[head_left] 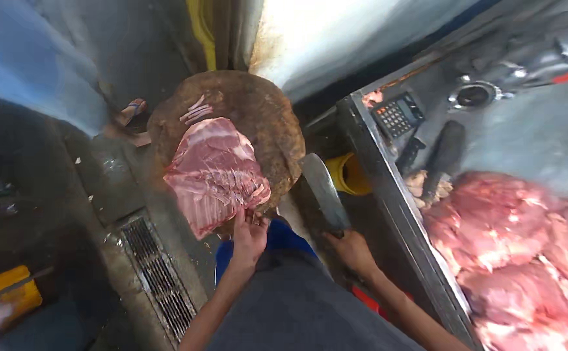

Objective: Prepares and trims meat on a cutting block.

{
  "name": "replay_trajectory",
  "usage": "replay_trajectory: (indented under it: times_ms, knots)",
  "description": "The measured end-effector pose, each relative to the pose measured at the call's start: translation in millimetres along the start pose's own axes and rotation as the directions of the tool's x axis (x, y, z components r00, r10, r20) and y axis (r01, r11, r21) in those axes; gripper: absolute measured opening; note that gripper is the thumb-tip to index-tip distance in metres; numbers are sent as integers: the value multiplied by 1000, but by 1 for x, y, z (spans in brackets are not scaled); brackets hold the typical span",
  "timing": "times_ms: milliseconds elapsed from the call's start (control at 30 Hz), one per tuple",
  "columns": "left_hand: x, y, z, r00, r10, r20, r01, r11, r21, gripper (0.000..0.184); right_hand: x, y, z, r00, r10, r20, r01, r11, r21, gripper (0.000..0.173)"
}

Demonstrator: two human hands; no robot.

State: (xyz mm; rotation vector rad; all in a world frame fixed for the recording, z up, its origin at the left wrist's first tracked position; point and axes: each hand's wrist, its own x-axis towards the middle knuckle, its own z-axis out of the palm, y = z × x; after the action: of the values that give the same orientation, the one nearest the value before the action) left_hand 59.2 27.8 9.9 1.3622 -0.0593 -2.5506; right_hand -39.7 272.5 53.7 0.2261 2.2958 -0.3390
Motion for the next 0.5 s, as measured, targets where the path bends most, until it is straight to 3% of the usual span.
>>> replay_trajectory:
  times_ms: [100, 200, 300, 400, 433, 500]
  knots:
    - [21, 8, 34, 998, -60, 2, 60, 998, -6, 38, -52, 32, 37, 991, 126, -49, -115, 976, 183, 36]
    - [22, 25, 65, 999, -14, 40, 16, 998, -54, 42, -85, 59, 63, 982, 183, -39, -159, 928, 338, 31]
    - [13, 45, 88, 989, 104, 109, -87, 984, -157, 37, -99, 80, 72, 982, 180, -60, -146, 918, 369, 32]
    - [8, 34, 87, 940, 223, 257, -170, 963, -210, 20, -102, 100, 76, 982, 146, -117, -95, 928, 360, 35]
    - [9, 18, 81, 927, 213, 309, -178, 974, -139, 18, -100, 104, 77, 982, 136, -130, -78, 924, 374, 35]
    - [6, -24, 52, 958, -4, 287, -66, 970, 234, 30, -98, 115, 80, 982, 133, -134, -68, 911, 407, 34]
